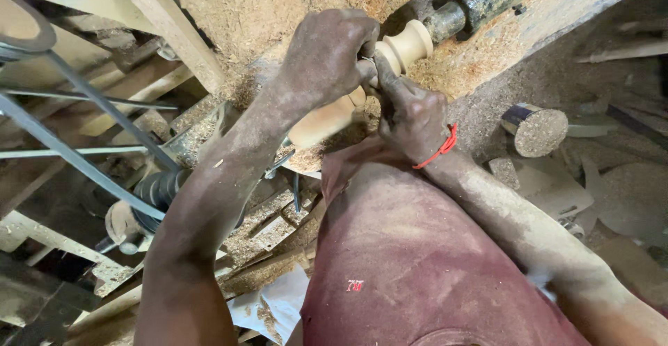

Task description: The person shapes a rotating wooden object on a lathe using a handheld tool and then sands the surface with a piece of sandpaper.

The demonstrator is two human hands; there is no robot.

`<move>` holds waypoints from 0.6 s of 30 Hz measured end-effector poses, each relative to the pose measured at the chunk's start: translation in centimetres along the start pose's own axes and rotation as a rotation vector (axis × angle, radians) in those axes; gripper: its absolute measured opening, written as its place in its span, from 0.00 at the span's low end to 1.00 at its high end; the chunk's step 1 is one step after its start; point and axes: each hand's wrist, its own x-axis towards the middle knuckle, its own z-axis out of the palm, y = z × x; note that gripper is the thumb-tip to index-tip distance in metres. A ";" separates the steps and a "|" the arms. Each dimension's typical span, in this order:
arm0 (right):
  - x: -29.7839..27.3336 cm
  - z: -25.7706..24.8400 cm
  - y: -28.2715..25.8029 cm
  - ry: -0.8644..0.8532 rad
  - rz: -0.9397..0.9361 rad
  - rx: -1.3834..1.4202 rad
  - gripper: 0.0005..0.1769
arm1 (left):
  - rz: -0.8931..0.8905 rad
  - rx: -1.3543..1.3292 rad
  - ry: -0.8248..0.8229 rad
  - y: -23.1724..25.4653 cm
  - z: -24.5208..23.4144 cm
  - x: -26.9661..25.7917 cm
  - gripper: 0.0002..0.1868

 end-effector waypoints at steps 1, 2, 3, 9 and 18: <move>-0.1 0.1 0.0 -0.011 0.002 -0.040 0.33 | 0.009 0.006 0.004 -0.1 0.0 0.0 0.15; -0.4 0.2 0.1 -0.023 0.004 -0.080 0.36 | 0.018 0.013 0.008 -0.2 0.0 0.0 0.16; -0.5 0.3 0.1 -0.033 0.005 -0.118 0.38 | 0.026 0.021 0.010 -0.3 -0.1 0.0 0.16; -0.6 0.8 -0.2 -0.004 -0.001 -0.049 0.33 | 0.005 0.065 -0.035 -0.9 0.2 0.3 0.16; -0.4 1.3 -0.3 0.015 0.008 -0.157 0.35 | 0.081 0.056 0.009 -0.8 -0.3 0.4 0.15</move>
